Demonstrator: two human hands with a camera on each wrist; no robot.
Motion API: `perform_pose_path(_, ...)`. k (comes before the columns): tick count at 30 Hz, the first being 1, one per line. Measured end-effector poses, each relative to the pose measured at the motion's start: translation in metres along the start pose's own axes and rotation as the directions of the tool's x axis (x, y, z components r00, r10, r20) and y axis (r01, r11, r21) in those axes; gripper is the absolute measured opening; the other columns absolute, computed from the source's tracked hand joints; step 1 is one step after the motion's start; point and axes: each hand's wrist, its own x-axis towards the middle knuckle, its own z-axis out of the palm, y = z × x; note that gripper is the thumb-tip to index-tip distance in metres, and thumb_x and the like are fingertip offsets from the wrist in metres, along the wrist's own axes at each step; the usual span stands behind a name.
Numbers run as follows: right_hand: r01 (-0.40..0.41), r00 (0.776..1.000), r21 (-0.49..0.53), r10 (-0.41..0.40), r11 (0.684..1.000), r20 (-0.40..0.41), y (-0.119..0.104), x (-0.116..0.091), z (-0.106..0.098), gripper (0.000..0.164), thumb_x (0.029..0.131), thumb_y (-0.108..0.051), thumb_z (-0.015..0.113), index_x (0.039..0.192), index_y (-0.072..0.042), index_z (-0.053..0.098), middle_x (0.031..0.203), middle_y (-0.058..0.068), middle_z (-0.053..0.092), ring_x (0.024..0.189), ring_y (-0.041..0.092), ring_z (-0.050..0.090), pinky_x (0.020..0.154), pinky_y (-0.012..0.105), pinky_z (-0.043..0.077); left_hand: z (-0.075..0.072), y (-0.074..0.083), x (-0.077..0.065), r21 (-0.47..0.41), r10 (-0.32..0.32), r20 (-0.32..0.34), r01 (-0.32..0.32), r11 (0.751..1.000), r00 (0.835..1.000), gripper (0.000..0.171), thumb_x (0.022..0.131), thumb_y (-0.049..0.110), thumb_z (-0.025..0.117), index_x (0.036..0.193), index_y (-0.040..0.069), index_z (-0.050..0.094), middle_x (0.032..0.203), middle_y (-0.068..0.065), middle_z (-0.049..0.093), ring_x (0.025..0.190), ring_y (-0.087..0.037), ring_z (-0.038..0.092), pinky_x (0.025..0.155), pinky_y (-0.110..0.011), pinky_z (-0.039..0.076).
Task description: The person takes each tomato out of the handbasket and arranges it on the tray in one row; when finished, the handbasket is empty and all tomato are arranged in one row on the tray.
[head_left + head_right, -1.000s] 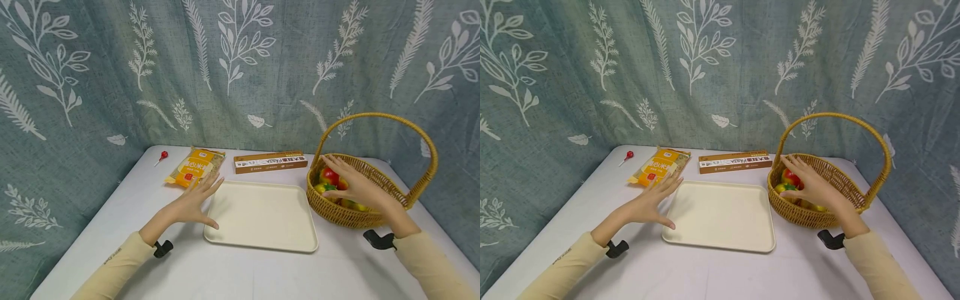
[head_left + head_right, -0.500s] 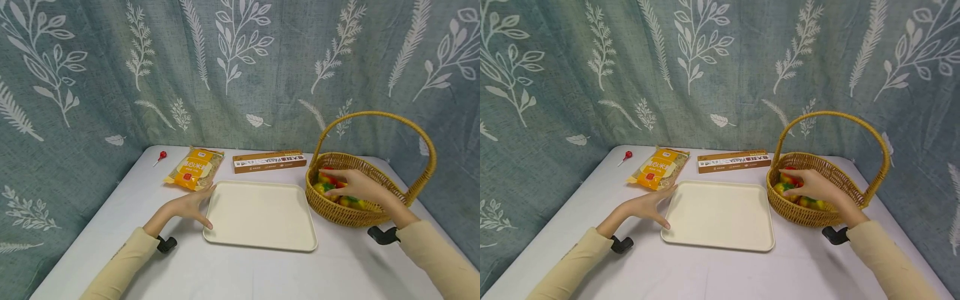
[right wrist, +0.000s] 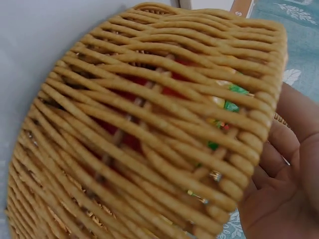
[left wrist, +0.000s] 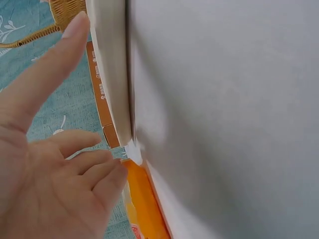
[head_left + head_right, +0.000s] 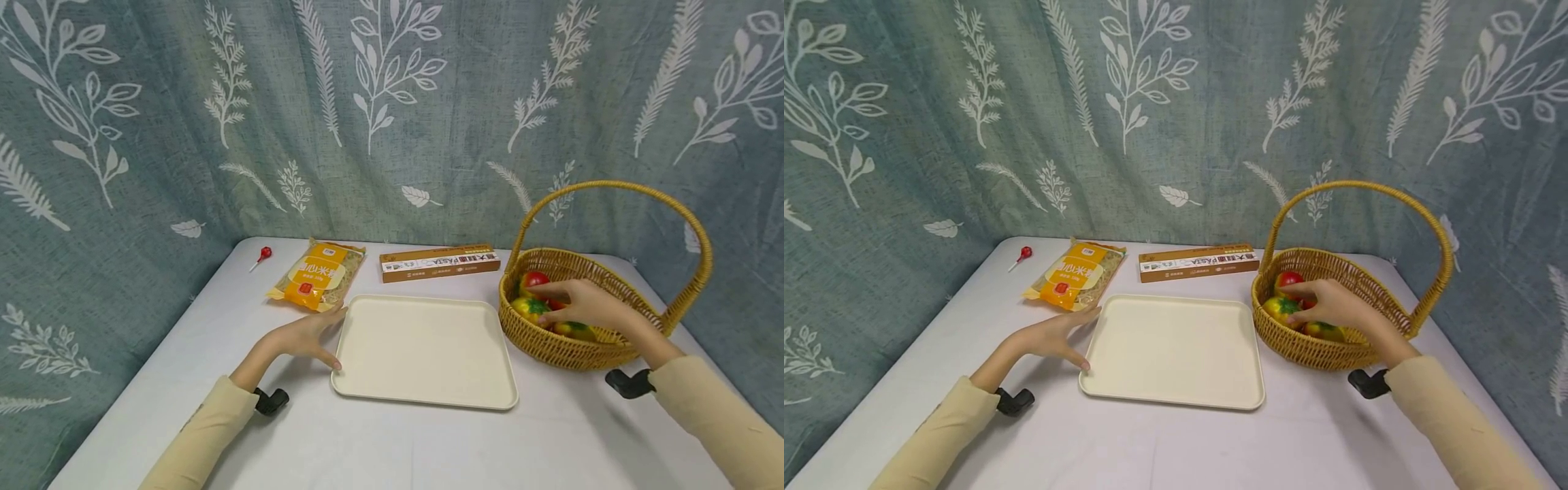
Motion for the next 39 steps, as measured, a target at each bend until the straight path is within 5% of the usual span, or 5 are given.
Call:
perform_pose_path(30,-0.011,1.000,-0.090,0.011,0.996,-0.005,0.008,0.011,0.010,0.060,0.081,-0.031,0.078,0.130,-0.002,0.060,0.100,0.010,0.070,0.081,0.018,0.060,0.068,0.035,0.051,0.006,0.001,-0.007,-0.011,0.018,-0.008,-0.019,1.000,1.000,0.102,0.075,0.033,0.083,0.148,-0.007,0.025,0.155,-0.021,0.021,0.142,-0.034,0.022,0.115,-0.048,0.020)
perform_pose_path(39,-0.017,1.000,-0.107,0.015,0.994,-0.019,0.006,0.009,0.014,0.057,0.082,-0.026,0.078,0.130,-0.001,0.060,0.110,0.017,0.068,0.082,0.019,0.060,0.069,0.035,0.051,0.006,0.000,-0.005,-0.039,-0.022,0.007,0.023,0.999,1.000,0.104,0.074,0.034,0.084,0.149,-0.005,0.025,0.156,-0.019,0.022,0.143,-0.031,0.022,0.115,-0.047,0.019)
